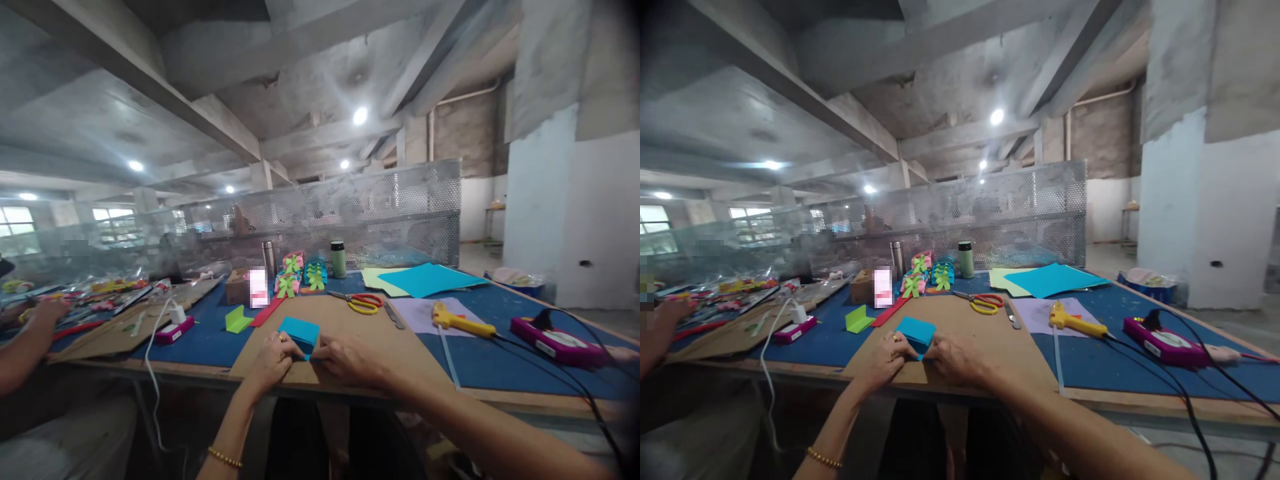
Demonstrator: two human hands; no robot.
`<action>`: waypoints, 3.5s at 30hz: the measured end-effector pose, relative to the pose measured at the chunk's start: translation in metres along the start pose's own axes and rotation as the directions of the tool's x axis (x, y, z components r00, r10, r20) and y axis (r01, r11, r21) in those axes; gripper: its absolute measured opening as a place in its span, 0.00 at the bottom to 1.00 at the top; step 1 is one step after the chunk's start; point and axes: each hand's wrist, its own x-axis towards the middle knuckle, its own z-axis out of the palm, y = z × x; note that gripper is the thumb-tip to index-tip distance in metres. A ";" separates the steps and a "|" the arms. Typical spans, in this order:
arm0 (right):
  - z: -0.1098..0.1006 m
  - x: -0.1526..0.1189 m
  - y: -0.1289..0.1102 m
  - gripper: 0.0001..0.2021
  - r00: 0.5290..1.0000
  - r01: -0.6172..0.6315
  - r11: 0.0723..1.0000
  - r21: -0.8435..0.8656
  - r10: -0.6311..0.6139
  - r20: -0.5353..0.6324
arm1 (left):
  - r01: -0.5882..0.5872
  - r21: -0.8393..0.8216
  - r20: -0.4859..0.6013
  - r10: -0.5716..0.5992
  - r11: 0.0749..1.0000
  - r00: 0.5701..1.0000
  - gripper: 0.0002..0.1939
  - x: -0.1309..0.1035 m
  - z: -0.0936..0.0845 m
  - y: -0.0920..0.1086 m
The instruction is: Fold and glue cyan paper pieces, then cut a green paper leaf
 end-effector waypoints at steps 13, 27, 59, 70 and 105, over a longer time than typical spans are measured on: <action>-0.003 0.004 -0.002 0.17 0.994 0.060 0.997 -0.051 -0.055 0.090 | -0.022 0.045 0.023 0.021 0.999 1.000 0.20 0.000 -0.002 -0.008; 0.003 0.003 -0.001 0.17 0.997 0.039 0.995 -0.093 -0.032 0.075 | -0.054 0.043 0.008 0.054 0.998 0.999 0.21 -0.002 -0.004 -0.008; -0.001 0.003 -0.002 0.18 0.994 0.048 0.992 -0.115 -0.037 0.099 | -0.041 0.037 0.027 0.040 0.998 0.999 0.24 -0.002 -0.005 -0.007; 0.004 0.000 -0.001 0.19 0.998 -0.010 0.996 -0.094 0.016 0.061 | -0.035 0.029 0.044 0.034 0.999 0.998 0.24 -0.003 -0.007 -0.002; -0.001 -0.001 -0.004 0.17 0.999 -0.024 0.998 -0.055 0.026 0.040 | -0.038 -0.002 0.021 0.038 0.999 0.999 0.24 -0.001 -0.004 -0.006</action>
